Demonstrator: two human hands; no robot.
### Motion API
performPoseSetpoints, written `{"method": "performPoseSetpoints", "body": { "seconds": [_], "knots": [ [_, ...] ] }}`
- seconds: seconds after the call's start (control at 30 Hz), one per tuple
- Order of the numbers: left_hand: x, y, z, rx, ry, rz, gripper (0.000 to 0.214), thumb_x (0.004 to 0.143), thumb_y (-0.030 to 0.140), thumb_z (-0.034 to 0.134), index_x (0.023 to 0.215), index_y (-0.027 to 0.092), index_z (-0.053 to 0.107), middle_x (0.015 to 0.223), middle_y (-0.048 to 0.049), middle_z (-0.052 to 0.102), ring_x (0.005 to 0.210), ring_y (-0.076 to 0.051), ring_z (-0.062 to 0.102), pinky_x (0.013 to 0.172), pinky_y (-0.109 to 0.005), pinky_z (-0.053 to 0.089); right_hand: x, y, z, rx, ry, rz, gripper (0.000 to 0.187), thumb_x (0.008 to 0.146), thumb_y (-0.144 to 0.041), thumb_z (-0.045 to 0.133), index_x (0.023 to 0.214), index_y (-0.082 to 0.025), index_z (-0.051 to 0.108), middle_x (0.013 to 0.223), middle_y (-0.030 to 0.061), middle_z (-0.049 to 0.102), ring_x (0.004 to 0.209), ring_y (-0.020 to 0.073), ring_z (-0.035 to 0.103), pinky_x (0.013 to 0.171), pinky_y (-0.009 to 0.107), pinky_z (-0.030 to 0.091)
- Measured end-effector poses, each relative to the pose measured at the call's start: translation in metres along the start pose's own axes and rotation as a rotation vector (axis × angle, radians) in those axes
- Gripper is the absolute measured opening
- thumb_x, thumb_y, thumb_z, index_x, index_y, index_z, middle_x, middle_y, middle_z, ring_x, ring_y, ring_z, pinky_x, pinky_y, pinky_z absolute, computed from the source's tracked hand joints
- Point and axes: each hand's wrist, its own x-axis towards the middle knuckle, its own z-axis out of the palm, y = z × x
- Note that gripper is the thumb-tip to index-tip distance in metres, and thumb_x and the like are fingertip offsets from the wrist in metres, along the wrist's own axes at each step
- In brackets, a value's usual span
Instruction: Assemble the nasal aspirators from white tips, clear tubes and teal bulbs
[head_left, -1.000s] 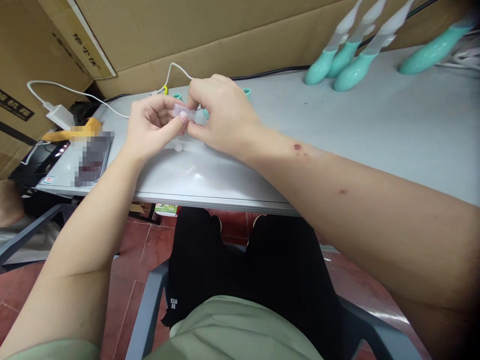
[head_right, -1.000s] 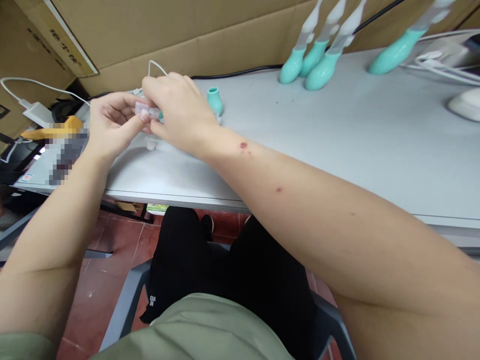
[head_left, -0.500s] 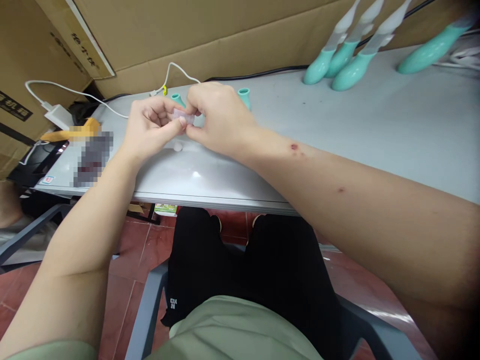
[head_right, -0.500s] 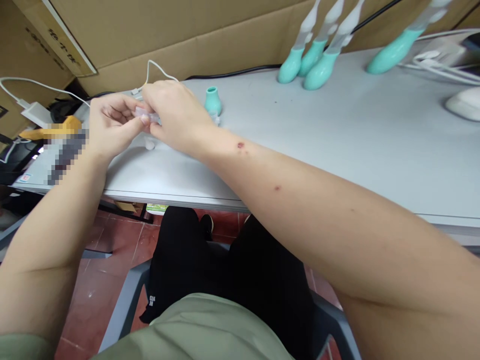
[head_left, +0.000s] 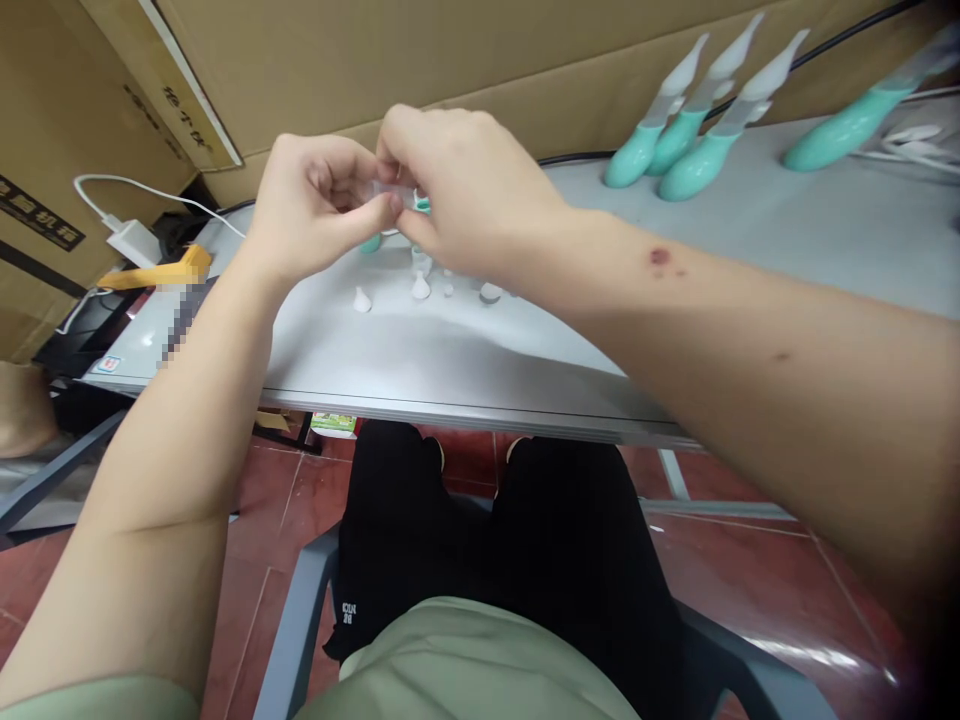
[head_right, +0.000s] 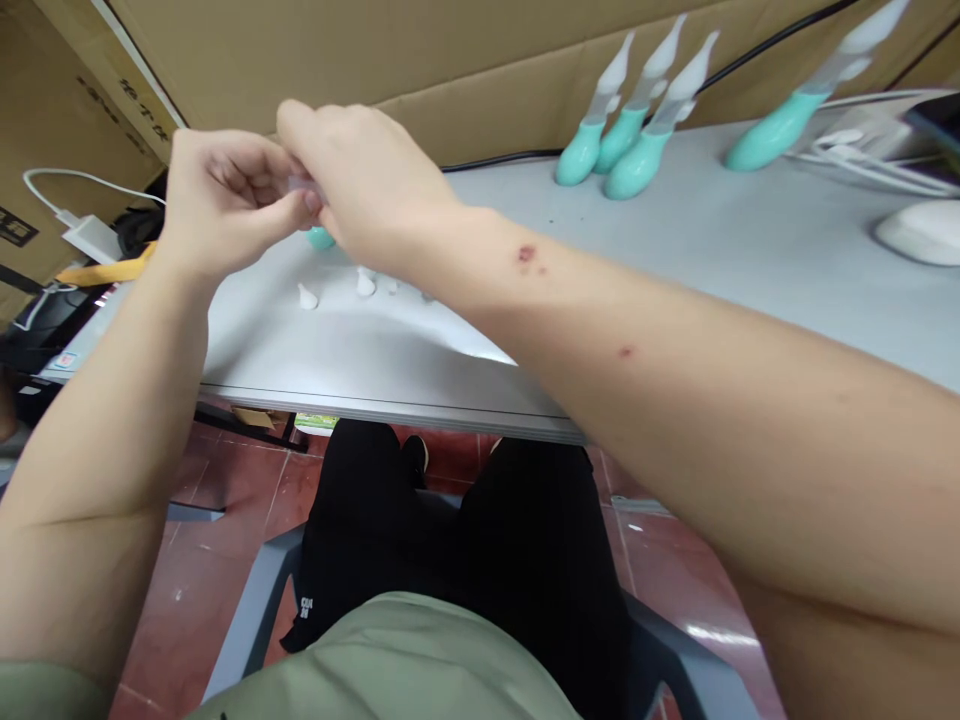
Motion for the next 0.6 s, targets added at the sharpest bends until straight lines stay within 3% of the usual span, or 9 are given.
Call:
{"method": "performPoseSetpoints", "body": {
  "seconds": [0.1, 0.2, 0.3, 0.37, 0.4, 0.47, 0.53, 0.6],
  "knots": [
    [0.011, 0.006, 0.005, 0.048, 0.017, 0.026, 0.049, 0.086, 0.071, 0.103, 0.077, 0.031, 0.076, 0.069, 0.0005, 0.068, 0.065, -0.02, 0.055, 0.06, -0.042, 0.043, 0.0, 0.011, -0.001, 0.016, 0.031, -0.032, 0.049, 0.09, -0.006, 0.076, 0.13, -0.034, 0.071, 0.149, 0.0121, 0.09, 0.14, 0.0508, 0.084, 0.124, 0.068, 0.068],
    [0.015, 0.002, 0.006, 0.076, -0.035, 0.007, 0.046, 0.09, 0.076, 0.101, 0.09, 0.033, 0.083, 0.077, -0.0013, 0.075, 0.069, -0.023, 0.06, 0.065, -0.046, 0.048, -0.008, 0.028, 0.003, 0.064, 0.093, -0.047, 0.047, 0.092, -0.013, 0.073, 0.134, -0.032, 0.071, 0.152, 0.0144, 0.089, 0.144, 0.0512, 0.083, 0.129, 0.07, 0.066],
    [0.014, -0.017, -0.003, 0.134, -0.005, 0.032, 0.071, 0.093, 0.095, 0.096, 0.116, 0.028, 0.088, 0.095, -0.0006, 0.086, 0.084, -0.023, 0.069, 0.078, -0.045, 0.057, -0.016, 0.047, 0.006, 0.153, 0.135, -0.096, 0.046, 0.096, -0.024, 0.076, 0.14, -0.04, 0.073, 0.16, 0.0093, 0.086, 0.147, 0.0475, 0.081, 0.134, 0.067, 0.064],
    [0.01, -0.036, -0.012, 0.188, 0.083, 0.066, 0.091, 0.1, 0.11, 0.082, 0.129, 0.024, 0.087, 0.108, -0.0015, 0.09, 0.097, -0.023, 0.074, 0.092, -0.049, 0.061, -0.018, 0.058, 0.01, 0.228, 0.165, -0.074, 0.042, 0.098, -0.032, 0.08, 0.139, -0.042, 0.076, 0.158, 0.0073, 0.086, 0.146, 0.0457, 0.08, 0.134, 0.064, 0.065],
    [0.008, -0.045, -0.016, 0.21, 0.064, 0.032, 0.098, 0.102, 0.114, 0.079, 0.136, 0.022, 0.087, 0.119, -0.0038, 0.092, 0.107, -0.025, 0.077, 0.101, -0.052, 0.063, -0.018, 0.064, 0.012, 0.271, 0.191, -0.05, 0.039, 0.099, -0.036, 0.082, 0.137, -0.041, 0.078, 0.155, 0.0076, 0.087, 0.143, 0.0454, 0.08, 0.134, 0.064, 0.065],
    [0.002, -0.061, -0.021, 0.24, 0.039, -0.082, 0.111, 0.089, 0.119, 0.087, 0.143, 0.022, 0.087, 0.13, -0.0057, 0.094, 0.116, -0.03, 0.079, 0.11, -0.058, 0.066, -0.016, 0.072, 0.017, 0.358, 0.22, -0.016, 0.035, 0.101, -0.045, 0.085, 0.135, -0.039, 0.081, 0.147, 0.0076, 0.089, 0.135, 0.0447, 0.08, 0.133, 0.065, 0.066],
    [-0.004, -0.072, -0.019, 0.258, -0.034, -0.233, 0.113, 0.077, 0.111, 0.101, 0.148, 0.023, 0.087, 0.141, -0.0091, 0.094, 0.123, -0.036, 0.081, 0.117, -0.063, 0.068, -0.014, 0.078, 0.023, 0.427, 0.226, 0.004, 0.039, 0.098, -0.055, 0.091, 0.135, -0.043, 0.083, 0.139, 0.0046, 0.09, 0.131, 0.0447, 0.079, 0.132, 0.067, 0.066],
    [-0.009, -0.077, -0.013, 0.26, -0.106, -0.351, 0.099, 0.08, 0.097, 0.103, 0.145, 0.024, 0.087, 0.148, -0.0132, 0.093, 0.127, -0.042, 0.084, 0.118, -0.065, 0.07, -0.012, 0.081, 0.027, 0.469, 0.223, 0.017, 0.044, 0.093, -0.059, 0.096, 0.135, -0.05, 0.084, 0.135, 0.0009, 0.09, 0.133, 0.0456, 0.079, 0.131, 0.068, 0.066]
  ]
}}
